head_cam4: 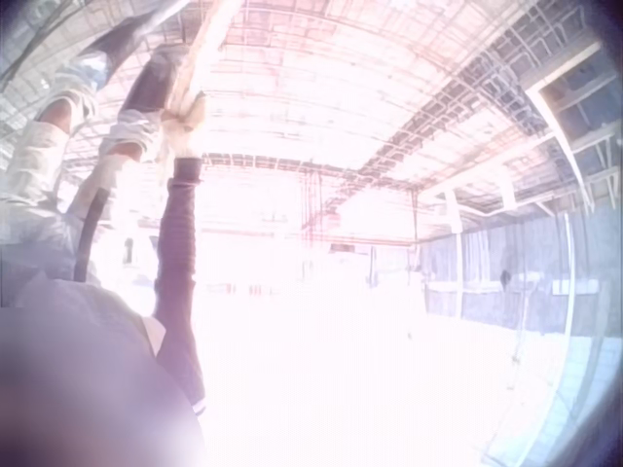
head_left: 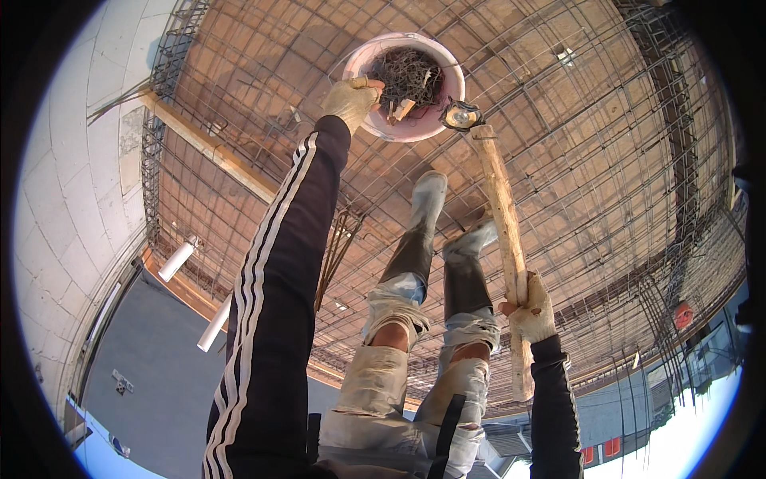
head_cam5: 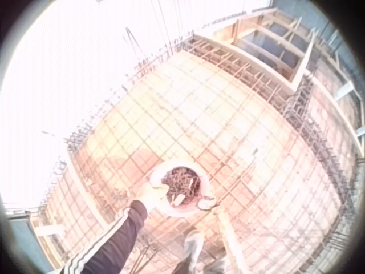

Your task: The person walks on a rebar grid at a construction site and uses a long wooden stick to adjust and position rebar ties. They retrieve a pink bucket containing rebar ties and continue manipulating the rebar grid with the stick.

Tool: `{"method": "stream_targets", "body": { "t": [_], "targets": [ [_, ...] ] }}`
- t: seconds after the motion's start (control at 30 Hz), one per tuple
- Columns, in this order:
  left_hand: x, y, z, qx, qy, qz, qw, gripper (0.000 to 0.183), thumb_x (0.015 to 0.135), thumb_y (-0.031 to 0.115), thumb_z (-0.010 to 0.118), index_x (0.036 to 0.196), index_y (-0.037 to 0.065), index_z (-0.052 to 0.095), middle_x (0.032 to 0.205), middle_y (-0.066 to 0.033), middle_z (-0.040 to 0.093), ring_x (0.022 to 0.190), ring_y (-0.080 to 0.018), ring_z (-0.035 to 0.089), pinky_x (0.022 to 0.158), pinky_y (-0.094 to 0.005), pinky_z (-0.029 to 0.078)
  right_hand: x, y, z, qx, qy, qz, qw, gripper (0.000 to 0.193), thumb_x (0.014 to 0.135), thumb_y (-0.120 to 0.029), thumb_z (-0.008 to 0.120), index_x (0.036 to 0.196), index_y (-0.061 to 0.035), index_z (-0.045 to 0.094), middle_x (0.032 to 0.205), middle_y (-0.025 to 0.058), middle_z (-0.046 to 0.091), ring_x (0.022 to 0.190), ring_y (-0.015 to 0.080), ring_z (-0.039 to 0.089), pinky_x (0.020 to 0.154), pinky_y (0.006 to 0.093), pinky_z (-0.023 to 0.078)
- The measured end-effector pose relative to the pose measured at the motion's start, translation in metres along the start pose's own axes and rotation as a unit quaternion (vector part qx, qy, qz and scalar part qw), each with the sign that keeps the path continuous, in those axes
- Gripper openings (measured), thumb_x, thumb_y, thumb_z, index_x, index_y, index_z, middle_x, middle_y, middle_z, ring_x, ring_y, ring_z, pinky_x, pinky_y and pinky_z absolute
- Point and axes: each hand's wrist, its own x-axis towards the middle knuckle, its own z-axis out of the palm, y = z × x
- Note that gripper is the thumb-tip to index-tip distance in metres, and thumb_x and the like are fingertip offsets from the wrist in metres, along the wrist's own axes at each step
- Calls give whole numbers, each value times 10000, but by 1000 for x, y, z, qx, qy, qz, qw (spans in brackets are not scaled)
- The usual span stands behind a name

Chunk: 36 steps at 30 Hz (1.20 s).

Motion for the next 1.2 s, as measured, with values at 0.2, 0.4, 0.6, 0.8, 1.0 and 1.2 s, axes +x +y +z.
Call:
{"method": "stream_targets", "body": {
  "t": [0.2, 0.4, 0.6, 0.8, 1.0, 1.2],
  "targets": [
    [1, -2, 19, 40, 47, -110, 992, 635, 901, 465, 765, 1366, 63, 607, 1261, -131, 656, 1104, -252, 667, 865, -365, 575, 1, 0, 4, -9, 21, -3, 1000, 492, 716, 2, 790, 1145, -16, 549, 915, 60, 593, 811, 161, 541, 740, 319, 510],
    [-8, 5, 16, 106, 49, -79, 990, 614, 931, 521, 702, 1328, 64, 604, 1169, -83, 642, 1038, -215, 604, 895, -364, 483, -4, -2, 6, 12, 15, -14, 1000, 516, 727, -44, 799, 1177, -12, 547, 931, 75, 602, 819, 170, 551, 757, 326, 512],
    [-3, -13, -3, 83, -8, 2, 997, 714, 942, 555, 683, 1407, 27, 562, 1306, -116, 612, 1070, -200, 594, 861, -309, 481, -2, 1, 8, -42, 10, -16, 999, 553, 712, -110, 828, 1173, -2, 542, 929, 108, 619, 793, 227, 572, 747, 356, 516],
    [-14, -12, 4, 153, 39, 7, 987, 687, 1031, 457, 594, 1548, 39, 420, 1470, -191, 555, 1297, -248, 582, 993, -345, 467, -4, 5, 5, -52, 9, -32, 998, 541, 716, -155, 836, 1144, -10, 538, 904, 113, 607, 766, 242, 560, 714, 370, 512],
    [-25, -10, 8, -121, 22, -30, 992, 548, 1084, 314, 534, 1543, 44, 405, 1437, -235, 568, 1296, -306, 601, 1001, -363, 532, -3, 12, 8, -33, 12, -50, 998, 545, 722, -167, 841, 1141, -15, 527, 884, 101, 583, 750, 230, 528, 708, 363, 508],
    [-28, -9, 15, -130, 45, -13, 990, 348, 1041, 160, 613, 1345, 11, 530, 1300, -243, 638, 1155, -292, 689, 875, -351, 609, -5, 9, 5, -43, 1, -66, 997, 592, 723, -154, 845, 1199, -1, 529, 930, 101, 589, 783, 221, 536, 728, 355, 511]
  ]
}}
